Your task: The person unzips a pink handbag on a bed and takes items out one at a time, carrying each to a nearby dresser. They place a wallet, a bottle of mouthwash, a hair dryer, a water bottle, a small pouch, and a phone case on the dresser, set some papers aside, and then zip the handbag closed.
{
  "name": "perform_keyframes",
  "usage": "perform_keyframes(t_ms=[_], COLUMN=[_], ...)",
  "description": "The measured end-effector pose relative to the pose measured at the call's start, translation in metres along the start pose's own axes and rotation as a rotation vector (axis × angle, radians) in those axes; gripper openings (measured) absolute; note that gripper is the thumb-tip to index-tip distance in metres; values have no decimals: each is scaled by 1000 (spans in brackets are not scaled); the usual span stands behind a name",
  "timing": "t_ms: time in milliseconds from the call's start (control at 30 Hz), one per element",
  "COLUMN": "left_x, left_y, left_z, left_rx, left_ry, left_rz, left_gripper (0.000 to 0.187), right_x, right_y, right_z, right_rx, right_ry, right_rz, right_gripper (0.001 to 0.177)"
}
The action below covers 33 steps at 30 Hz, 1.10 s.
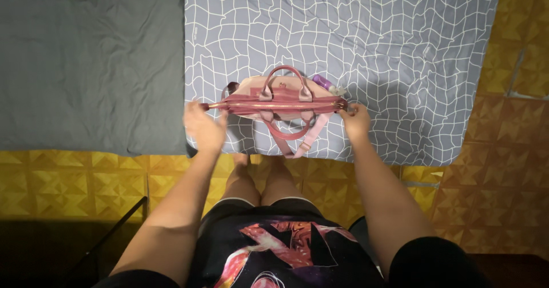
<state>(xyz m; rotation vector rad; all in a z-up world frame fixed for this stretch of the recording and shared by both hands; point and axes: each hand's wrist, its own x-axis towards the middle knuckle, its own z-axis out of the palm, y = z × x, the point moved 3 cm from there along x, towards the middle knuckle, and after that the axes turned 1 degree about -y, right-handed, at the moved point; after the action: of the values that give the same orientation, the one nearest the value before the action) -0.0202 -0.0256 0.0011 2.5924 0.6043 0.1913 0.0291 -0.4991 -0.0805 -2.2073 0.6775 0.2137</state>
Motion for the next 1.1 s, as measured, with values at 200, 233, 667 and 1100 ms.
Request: perform_keyframes(t_ms=[200, 233, 667, 1100], left_x=[-39, -45, -113, -80], left_y=[101, 114, 88, 83], left_z=[0, 1, 61, 58], left_rx=[-113, -100, 140, -354], left_ry=[-502, -537, -1017, -721], left_rz=[602, 668, 790, 234], left_gripper=[76, 70, 67, 48], right_x=[-23, -26, -8, -19], right_y=[5, -2, -38, -49], right_z=[5, 4, 22, 23], right_rx=[59, 16, -277, -375], right_ry=[35, 42, 189, 122], right_rz=[-109, -207, -370, -408], right_gripper=[32, 30, 27, 28])
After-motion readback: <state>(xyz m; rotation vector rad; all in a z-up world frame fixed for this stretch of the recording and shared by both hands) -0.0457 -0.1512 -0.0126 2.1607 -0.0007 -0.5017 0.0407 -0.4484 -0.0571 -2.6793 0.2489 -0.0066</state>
